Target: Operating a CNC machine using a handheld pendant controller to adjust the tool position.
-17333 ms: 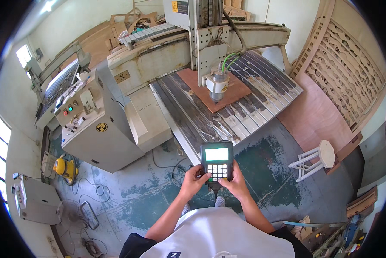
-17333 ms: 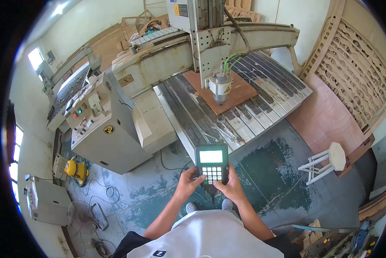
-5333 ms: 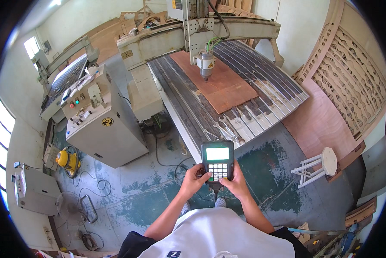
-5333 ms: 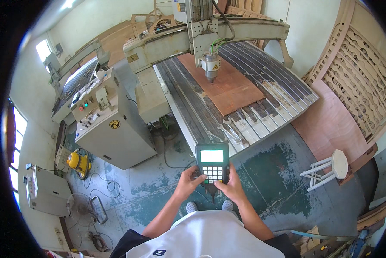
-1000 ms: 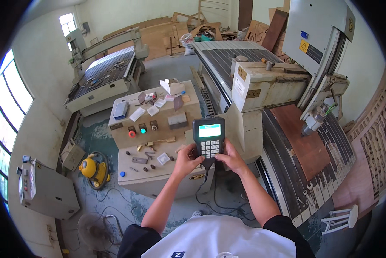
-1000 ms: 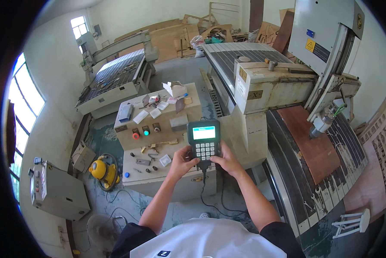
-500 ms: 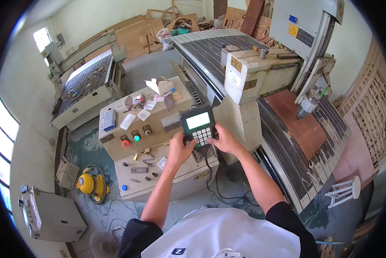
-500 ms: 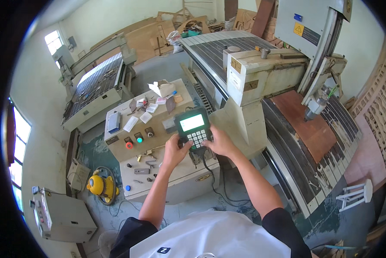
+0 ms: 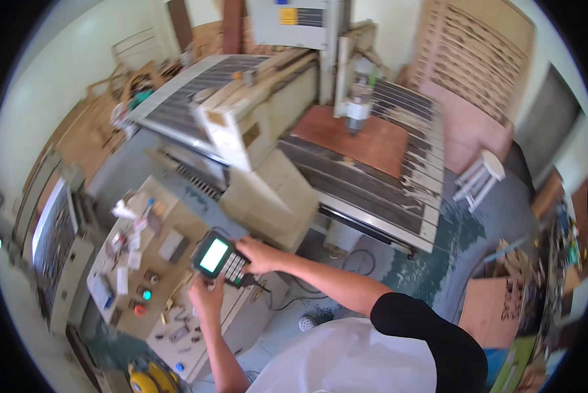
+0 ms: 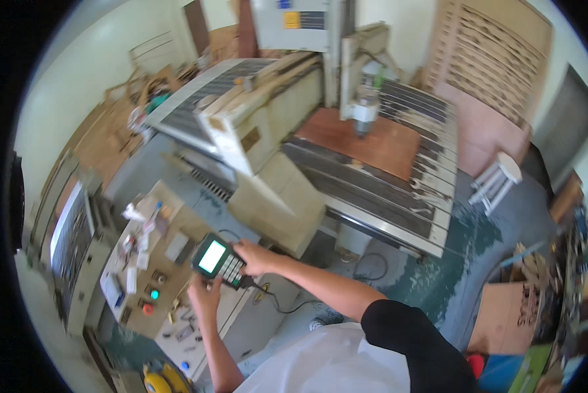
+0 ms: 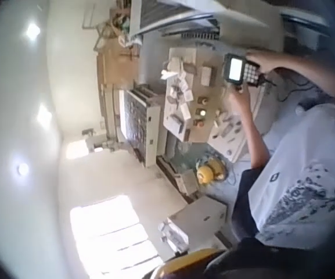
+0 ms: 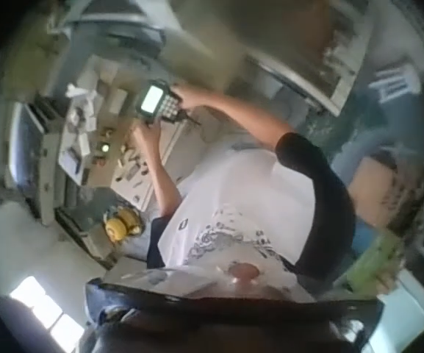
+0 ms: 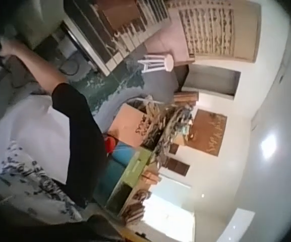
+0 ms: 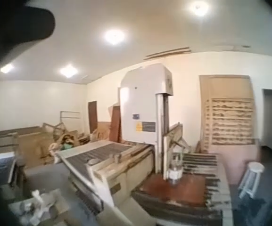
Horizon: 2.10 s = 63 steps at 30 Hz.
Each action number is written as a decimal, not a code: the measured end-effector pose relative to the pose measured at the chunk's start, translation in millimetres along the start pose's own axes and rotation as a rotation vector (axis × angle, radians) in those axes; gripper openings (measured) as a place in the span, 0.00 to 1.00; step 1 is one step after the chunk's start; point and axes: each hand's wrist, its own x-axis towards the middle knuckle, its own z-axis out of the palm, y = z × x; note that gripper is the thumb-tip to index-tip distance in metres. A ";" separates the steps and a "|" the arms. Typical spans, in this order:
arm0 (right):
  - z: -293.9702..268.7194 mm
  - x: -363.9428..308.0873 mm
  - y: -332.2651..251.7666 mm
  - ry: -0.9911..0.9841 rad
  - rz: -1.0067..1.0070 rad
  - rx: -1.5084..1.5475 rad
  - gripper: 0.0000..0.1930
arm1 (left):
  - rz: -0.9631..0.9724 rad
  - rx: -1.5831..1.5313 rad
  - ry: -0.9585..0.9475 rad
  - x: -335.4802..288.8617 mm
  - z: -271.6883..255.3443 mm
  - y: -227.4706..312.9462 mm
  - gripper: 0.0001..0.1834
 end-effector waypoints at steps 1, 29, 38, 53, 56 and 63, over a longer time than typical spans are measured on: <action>5.7 -4.9 8.5 0.020 -0.009 0.000 0.41 | -0.057 -0.053 -0.048 -0.5 -2.2 3.8 0.19; -21.4 -676.2 117.9 0.825 1.099 0.140 0.34 | 0.908 -0.060 -1.053 -242.1 255.4 318.8 0.07; -60.1 -836.1 109.1 1.118 1.349 0.364 0.34 | 0.896 -0.068 -1.004 -321.2 369.7 440.9 0.05; -406.7 -1028.5 168.4 1.482 1.343 -0.173 0.21 | 0.849 -0.372 -1.152 -339.7 587.0 675.7 0.16; -513.2 -1082.2 148.4 1.529 1.331 -0.595 0.18 | 0.742 -0.536 -1.189 -341.8 623.0 709.1 0.16; -695.6 -1230.2 164.3 1.695 1.391 -0.900 0.18 | -0.129 -0.691 -1.421 -350.3 654.9 799.5 0.16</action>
